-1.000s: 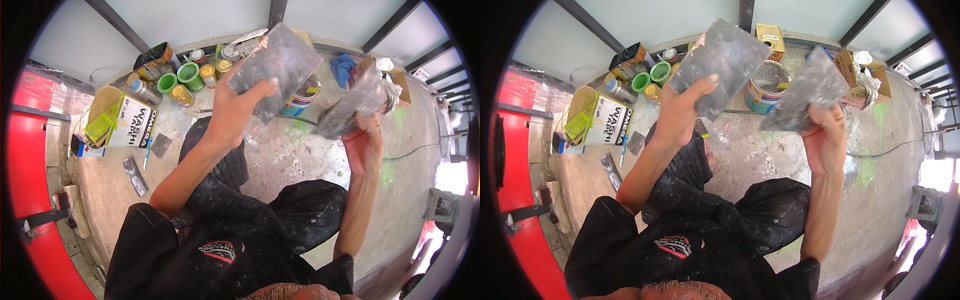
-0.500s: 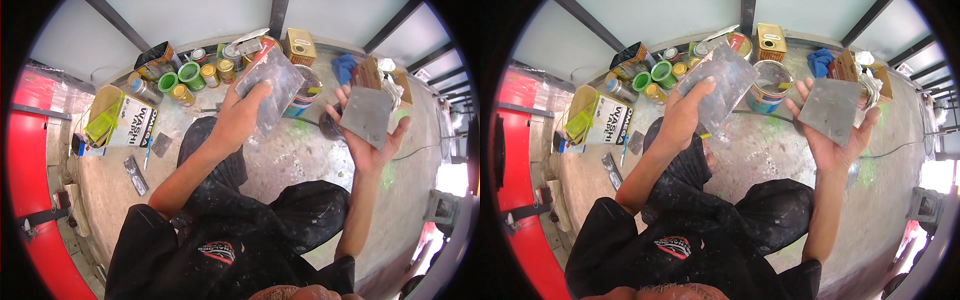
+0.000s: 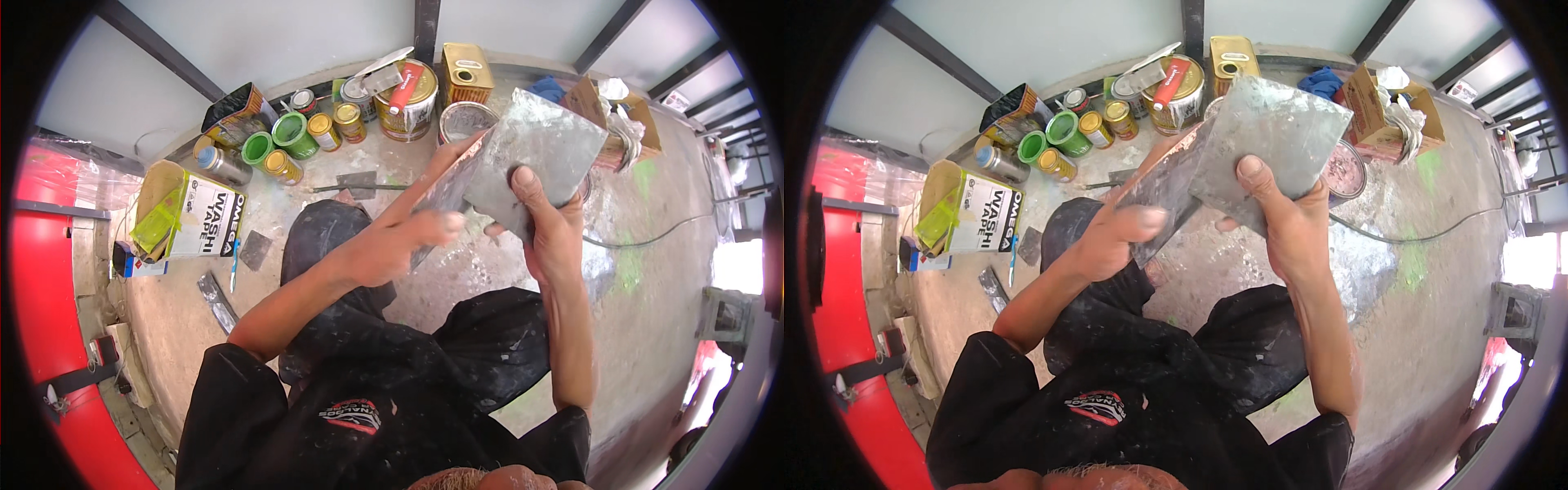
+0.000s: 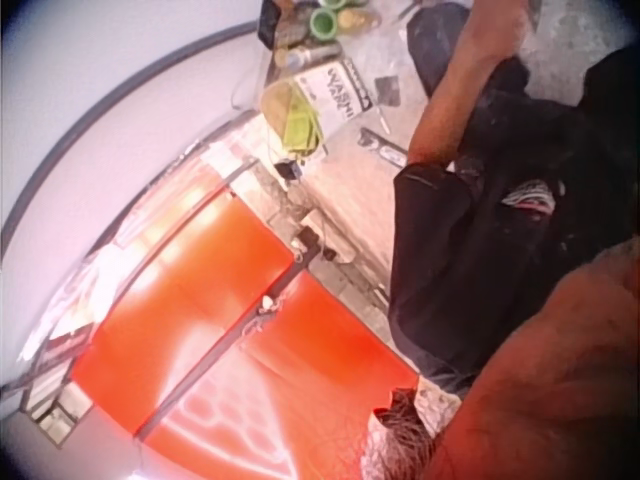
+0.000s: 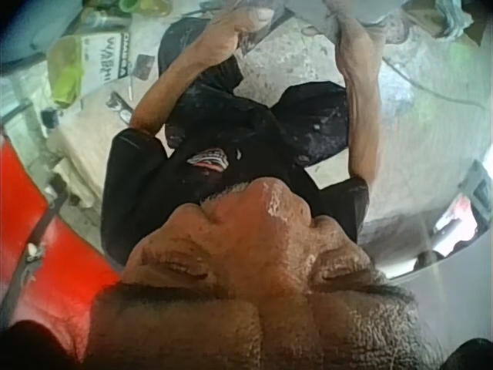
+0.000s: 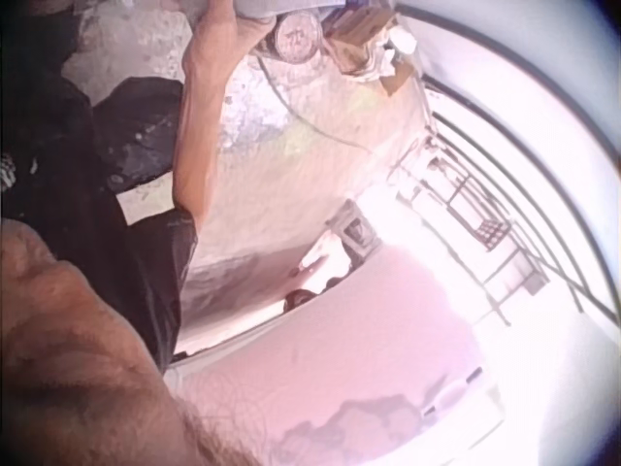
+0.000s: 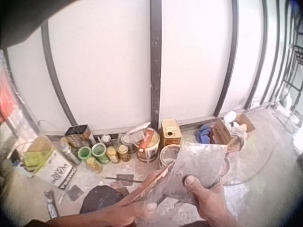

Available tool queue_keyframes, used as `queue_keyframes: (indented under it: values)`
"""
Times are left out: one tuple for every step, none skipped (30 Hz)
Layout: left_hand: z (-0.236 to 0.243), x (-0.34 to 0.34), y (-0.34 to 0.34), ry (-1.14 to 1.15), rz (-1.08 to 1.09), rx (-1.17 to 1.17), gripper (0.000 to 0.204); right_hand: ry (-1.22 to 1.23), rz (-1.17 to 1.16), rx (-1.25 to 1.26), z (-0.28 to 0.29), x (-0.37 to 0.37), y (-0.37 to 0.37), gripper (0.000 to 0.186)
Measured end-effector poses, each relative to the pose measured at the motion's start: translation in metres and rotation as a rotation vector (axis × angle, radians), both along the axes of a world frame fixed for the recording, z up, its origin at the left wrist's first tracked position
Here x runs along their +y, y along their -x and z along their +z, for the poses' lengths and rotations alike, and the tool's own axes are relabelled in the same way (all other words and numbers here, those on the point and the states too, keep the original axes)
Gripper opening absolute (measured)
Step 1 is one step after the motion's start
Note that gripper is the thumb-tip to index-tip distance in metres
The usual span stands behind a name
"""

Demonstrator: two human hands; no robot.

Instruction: Applying and smoothing body filler on a pickup truck.

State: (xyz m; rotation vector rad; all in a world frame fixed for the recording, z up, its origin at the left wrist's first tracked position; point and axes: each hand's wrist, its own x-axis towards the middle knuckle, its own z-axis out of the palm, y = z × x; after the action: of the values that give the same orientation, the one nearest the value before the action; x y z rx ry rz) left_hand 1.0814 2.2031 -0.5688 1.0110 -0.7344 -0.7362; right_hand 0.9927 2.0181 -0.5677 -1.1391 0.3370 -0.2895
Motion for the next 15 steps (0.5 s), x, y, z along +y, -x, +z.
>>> queue_keyframes:
  values:
    - [-0.004, 0.0, 0.003, -0.003, 0.005, -0.004, 0.071, -0.003, 0.005, -0.004, 0.005, 0.004, 0.002, 0.029]
    - [-0.011, -0.002, 0.008, 0.029, 0.025, -0.09, 0.084, 0.079, 0.032, 0.076, 0.01, 0.009, 0.006, 0.03]
    - [-0.014, -0.003, 0.01, 0.06, 0.044, -0.176, 0.097, 0.162, 0.059, 0.155, 0.012, 0.014, 0.009, 0.031]
    - [-0.012, -0.002, 0.009, 0.057, 0.046, -0.178, 0.097, 0.159, 0.061, 0.153, 0.01, 0.021, 0.014, 0.031]
    - [-0.004, -0.005, 0.008, 0.038, -0.104, 0.018, 0.107, 0.291, 0.174, 0.043, 0.006, 0.028, 0.019, 0.031]
    - [0.001, -0.008, 0.005, 0.018, -0.252, 0.214, 0.117, 0.423, 0.286, -0.068, 0.002, 0.033, 0.022, 0.03]
    - [-0.004, -0.006, -0.004, 0.08, -0.305, 0.091, 0.118, 0.387, 0.224, -0.169, -0.004, 0.037, 0.022, 0.031]
    - [-0.008, -0.005, -0.004, 0.079, -0.303, 0.088, 0.118, 0.386, 0.224, -0.172, 0.0, 0.032, 0.019, 0.031]
    - [-0.013, -0.003, 0.0, 0.193, -0.279, 0.149, 0.118, 0.311, 0.198, -0.112, 0.009, 0.022, 0.016, 0.03]
    - [-0.017, 0.0, 0.002, 0.307, -0.254, 0.209, 0.118, 0.236, 0.173, -0.052, 0.017, 0.012, 0.012, 0.03]
    - [-0.022, 0.002, 0.002, 0.306, -0.254, 0.209, 0.118, 0.003, 0.105, 0.007, 0.024, 0.003, 0.007, 0.03]
    - [-0.028, 0.008, 0.001, 0.213, -0.242, 0.18, 0.118, 0.002, 0.106, 0.007, 0.021, 0.005, 0.009, 0.03]
    - [-0.032, 0.013, 0.0, 0.12, -0.23, 0.149, 0.118, 0.117, 0.082, -0.008, 0.016, 0.011, 0.013, 0.028]
    - [-0.034, 0.016, -0.003, 0.025, -0.212, 0.115, 0.119, 0.23, 0.064, -0.028, 0.012, 0.017, 0.014, 0.026]
    - [-0.028, 0.01, -0.005, -0.053, -0.277, 0.157, 0.117, 0.388, 0.146, -0.166, 0.013, 0.032, 0.015, 0.025]
